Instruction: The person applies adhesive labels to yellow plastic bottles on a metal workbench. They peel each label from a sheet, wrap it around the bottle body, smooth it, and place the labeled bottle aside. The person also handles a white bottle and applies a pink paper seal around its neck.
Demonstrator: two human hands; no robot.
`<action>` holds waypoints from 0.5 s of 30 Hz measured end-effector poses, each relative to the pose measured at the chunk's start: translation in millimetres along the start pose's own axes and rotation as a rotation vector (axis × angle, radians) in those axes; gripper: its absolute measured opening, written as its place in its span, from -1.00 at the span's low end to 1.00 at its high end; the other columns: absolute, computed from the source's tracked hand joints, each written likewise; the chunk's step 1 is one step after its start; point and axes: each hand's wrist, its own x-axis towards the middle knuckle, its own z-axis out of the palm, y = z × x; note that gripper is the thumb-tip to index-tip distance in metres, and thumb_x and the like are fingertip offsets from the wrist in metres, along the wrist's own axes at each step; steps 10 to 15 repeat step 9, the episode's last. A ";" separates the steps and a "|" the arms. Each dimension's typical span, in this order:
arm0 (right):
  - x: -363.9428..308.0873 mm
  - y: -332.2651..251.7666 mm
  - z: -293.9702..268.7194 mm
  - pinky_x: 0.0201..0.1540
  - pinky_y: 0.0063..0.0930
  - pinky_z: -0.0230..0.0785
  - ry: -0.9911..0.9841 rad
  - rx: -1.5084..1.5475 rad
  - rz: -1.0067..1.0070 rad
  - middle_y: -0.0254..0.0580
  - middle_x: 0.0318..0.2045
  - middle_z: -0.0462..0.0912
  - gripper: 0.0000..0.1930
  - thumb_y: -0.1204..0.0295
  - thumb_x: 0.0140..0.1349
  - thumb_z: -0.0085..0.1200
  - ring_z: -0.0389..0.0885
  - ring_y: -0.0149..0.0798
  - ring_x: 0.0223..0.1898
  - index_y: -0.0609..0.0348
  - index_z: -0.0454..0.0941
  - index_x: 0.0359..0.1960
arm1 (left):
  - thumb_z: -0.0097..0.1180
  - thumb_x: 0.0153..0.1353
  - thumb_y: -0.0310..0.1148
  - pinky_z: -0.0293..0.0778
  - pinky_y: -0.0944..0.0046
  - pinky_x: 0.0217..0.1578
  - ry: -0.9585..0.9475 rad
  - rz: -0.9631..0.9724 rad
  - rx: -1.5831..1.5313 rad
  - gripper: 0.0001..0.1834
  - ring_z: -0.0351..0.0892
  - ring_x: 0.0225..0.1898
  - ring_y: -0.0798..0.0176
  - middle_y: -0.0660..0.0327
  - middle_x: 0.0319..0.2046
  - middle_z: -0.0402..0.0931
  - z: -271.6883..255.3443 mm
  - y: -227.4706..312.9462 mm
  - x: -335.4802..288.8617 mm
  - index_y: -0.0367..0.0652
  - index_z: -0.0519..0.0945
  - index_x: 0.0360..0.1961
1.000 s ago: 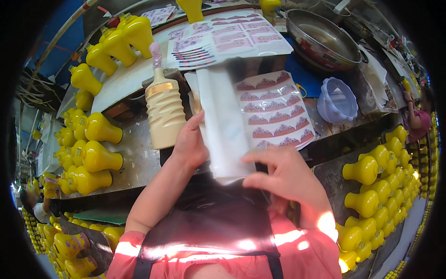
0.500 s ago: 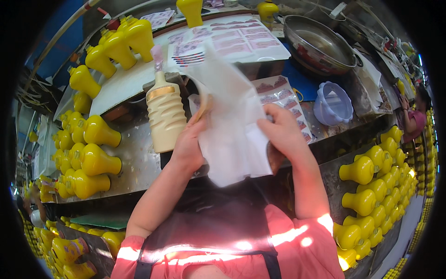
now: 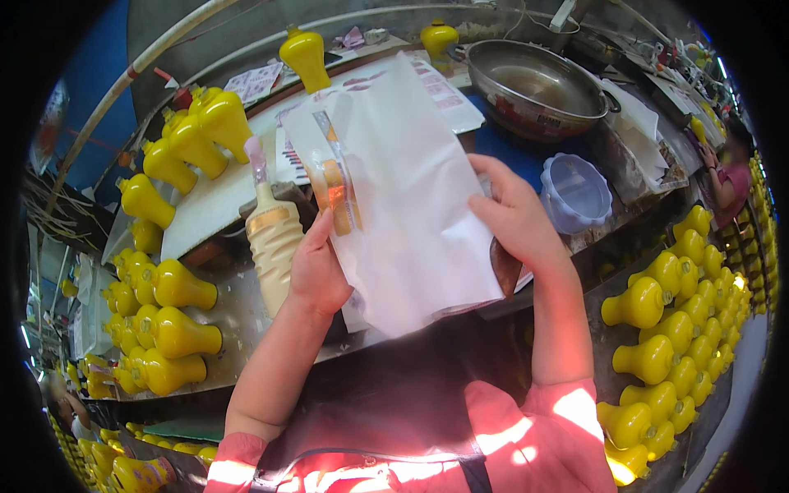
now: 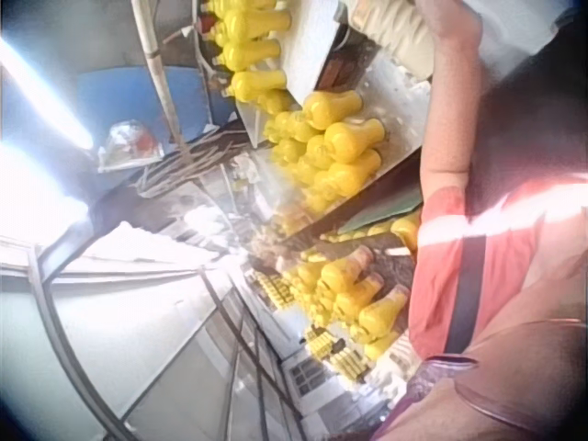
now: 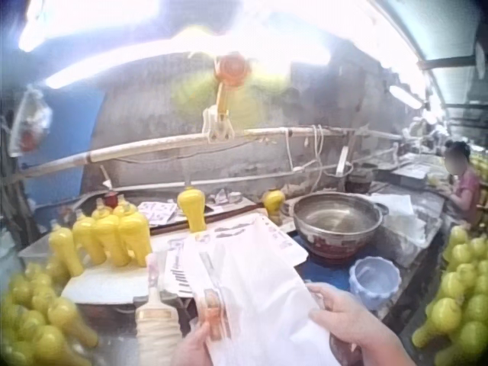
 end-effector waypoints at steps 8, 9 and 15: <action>63.1 -23.1 -51.9 0.09 -0.56 0.46 -0.013 -0.059 -0.007 -0.15 0.05 0.66 -0.45 0.51 0.30 0.02 0.63 -0.46 -0.02 0.30 0.39 0.36 | -0.18 0.57 -0.20 0.28 -0.03 0.40 -0.042 0.038 -0.005 -0.54 0.45 0.32 0.05 0.15 0.29 0.50 35.9 13.7 59.9 -0.12 0.42 0.37; 74.2 -27.2 -62.8 0.10 -0.60 0.44 -0.036 -0.048 0.046 -0.15 0.06 0.66 -0.41 0.47 0.29 0.06 0.63 -0.46 -0.01 0.25 0.37 0.40 | -0.17 0.57 -0.20 0.28 -0.02 0.40 -0.072 0.031 -0.010 -0.54 0.45 0.33 0.05 0.14 0.30 0.49 40.2 12.4 69.4 -0.12 0.42 0.37; 74.2 -27.2 -62.8 0.10 -0.60 0.44 -0.036 -0.048 0.046 -0.15 0.06 0.66 -0.41 0.47 0.29 0.06 0.63 -0.46 -0.01 0.25 0.37 0.40 | -0.17 0.57 -0.20 0.28 -0.02 0.40 -0.072 0.031 -0.010 -0.54 0.45 0.33 0.05 0.14 0.30 0.49 40.2 12.4 69.4 -0.12 0.42 0.37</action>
